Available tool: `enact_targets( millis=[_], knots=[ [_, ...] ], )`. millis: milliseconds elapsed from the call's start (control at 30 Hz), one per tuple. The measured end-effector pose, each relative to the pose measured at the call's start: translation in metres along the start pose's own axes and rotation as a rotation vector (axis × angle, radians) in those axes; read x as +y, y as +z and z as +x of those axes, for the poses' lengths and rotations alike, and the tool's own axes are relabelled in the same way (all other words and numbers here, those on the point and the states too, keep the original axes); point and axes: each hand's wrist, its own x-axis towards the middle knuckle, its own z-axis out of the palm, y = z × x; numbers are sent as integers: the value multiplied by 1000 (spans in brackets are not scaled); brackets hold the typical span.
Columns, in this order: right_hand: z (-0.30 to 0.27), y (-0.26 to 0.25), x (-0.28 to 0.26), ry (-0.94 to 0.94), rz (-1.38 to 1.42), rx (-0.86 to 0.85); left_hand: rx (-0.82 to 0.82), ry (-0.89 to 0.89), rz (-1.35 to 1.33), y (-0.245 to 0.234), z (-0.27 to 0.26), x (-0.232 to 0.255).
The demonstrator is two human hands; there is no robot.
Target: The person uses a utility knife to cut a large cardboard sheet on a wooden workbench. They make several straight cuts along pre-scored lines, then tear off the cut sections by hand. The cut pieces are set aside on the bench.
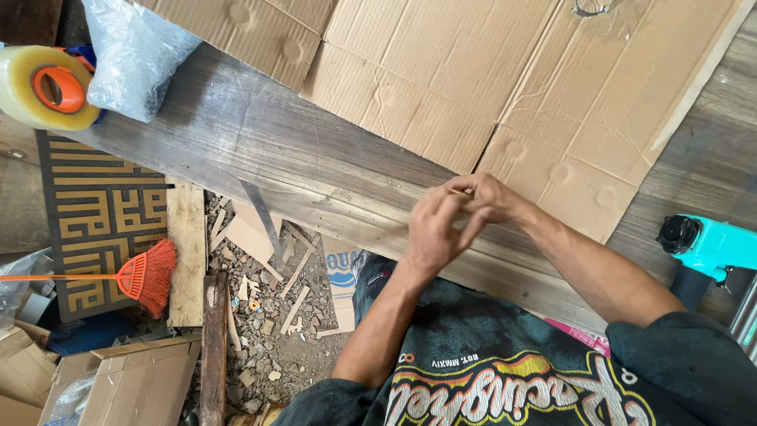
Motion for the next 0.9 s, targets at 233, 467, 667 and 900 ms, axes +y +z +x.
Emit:
enact_targets(
  millis=[233, 467, 667, 900],
  knots=[
    [4, -2, 5, 36, -49, 276, -64, 2, -72, 11, 0, -7],
    [-24, -21, 20, 277, -277, 512, -179, -569, -181, 43, -25, -59],
    [-86, -57, 25, 375, -537, 749, 58, -1076, -708, 53, -15, -86],
    [-135, -86, 6, 578, -593, 982, 30, -1185, -842, 80, 24, -141]
  ],
)
